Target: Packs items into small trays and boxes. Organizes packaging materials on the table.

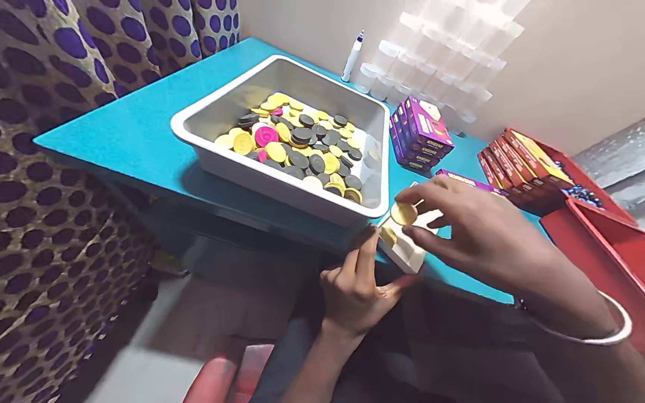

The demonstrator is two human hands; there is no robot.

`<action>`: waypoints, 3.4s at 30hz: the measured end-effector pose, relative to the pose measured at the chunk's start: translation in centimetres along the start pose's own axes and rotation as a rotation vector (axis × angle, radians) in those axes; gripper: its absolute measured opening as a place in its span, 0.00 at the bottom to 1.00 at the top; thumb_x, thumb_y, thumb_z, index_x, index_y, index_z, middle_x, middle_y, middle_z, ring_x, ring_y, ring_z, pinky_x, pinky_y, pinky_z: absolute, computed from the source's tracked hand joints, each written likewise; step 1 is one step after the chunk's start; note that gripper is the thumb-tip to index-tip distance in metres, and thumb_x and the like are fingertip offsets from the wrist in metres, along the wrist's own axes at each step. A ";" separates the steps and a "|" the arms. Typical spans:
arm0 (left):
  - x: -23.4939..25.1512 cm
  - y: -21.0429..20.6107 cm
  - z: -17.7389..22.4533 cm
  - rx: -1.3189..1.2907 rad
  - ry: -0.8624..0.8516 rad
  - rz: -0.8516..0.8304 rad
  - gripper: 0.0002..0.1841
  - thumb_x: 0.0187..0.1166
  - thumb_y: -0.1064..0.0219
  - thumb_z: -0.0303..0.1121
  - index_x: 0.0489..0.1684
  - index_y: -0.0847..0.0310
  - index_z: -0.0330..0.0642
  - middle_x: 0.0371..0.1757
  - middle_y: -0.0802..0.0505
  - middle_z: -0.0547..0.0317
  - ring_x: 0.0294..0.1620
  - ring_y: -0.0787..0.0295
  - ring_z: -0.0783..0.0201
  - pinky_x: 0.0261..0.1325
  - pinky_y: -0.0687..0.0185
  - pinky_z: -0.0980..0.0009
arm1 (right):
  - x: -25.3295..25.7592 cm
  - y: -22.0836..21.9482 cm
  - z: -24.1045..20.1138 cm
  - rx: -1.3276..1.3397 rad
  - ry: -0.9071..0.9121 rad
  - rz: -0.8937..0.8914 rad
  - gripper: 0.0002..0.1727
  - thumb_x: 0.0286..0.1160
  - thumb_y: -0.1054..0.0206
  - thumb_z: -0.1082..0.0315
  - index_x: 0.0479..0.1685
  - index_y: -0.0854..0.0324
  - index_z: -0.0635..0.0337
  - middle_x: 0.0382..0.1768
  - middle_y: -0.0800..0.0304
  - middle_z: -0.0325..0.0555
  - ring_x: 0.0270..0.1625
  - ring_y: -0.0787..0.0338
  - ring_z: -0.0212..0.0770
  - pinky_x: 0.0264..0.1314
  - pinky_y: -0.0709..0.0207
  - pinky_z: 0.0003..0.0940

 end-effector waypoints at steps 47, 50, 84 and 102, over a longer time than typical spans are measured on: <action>0.4 0.5 -0.9 -0.006 -0.064 0.002 0.45 0.52 0.17 0.61 0.58 0.12 0.25 0.47 0.03 0.41 0.40 0.05 0.63 0.41 0.14 0.73 | 0.0 -3.3 5.1 0.432 -0.185 -0.018 0.09 0.77 0.26 0.67 0.52 0.09 0.54 0.40 0.03 0.37 0.36 0.05 0.31 0.42 0.08 0.31; 0.4 0.6 -0.8 0.004 -0.078 0.005 0.46 0.50 0.17 0.61 0.57 0.12 0.24 0.46 0.04 0.40 0.41 0.05 0.62 0.42 0.14 0.73 | -0.4 -4.7 4.8 0.448 -0.160 -0.041 0.17 0.77 0.26 0.67 0.64 0.15 0.58 0.50 0.04 0.42 0.45 0.03 0.33 0.50 0.07 0.33; 0.6 0.8 -1.2 -0.032 -0.037 -0.012 0.45 0.50 0.17 0.62 0.57 0.11 0.26 0.45 0.03 0.44 0.37 0.06 0.64 0.36 0.15 0.72 | 5.2 1.2 1.5 0.129 0.078 0.324 0.09 0.82 0.33 0.66 0.49 0.10 0.58 0.40 0.04 0.41 0.39 0.06 0.34 0.44 0.10 0.35; 0.9 1.1 -1.2 -0.015 -0.023 -0.015 0.44 0.49 0.18 0.63 0.55 0.10 0.29 0.34 0.05 0.51 0.19 0.16 0.68 0.19 0.25 0.73 | 16.7 -5.5 -1.6 0.022 0.127 -0.380 0.13 0.81 0.31 0.64 0.56 0.11 0.61 0.38 0.07 0.51 0.44 0.09 0.51 0.53 0.20 0.60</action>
Point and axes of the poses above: each hand's wrist, its own x-axis towards the middle knuckle, its own y-axis out of the back of the hand, z = x × y, the point moved 8 cm from there along x, towards the middle knuckle
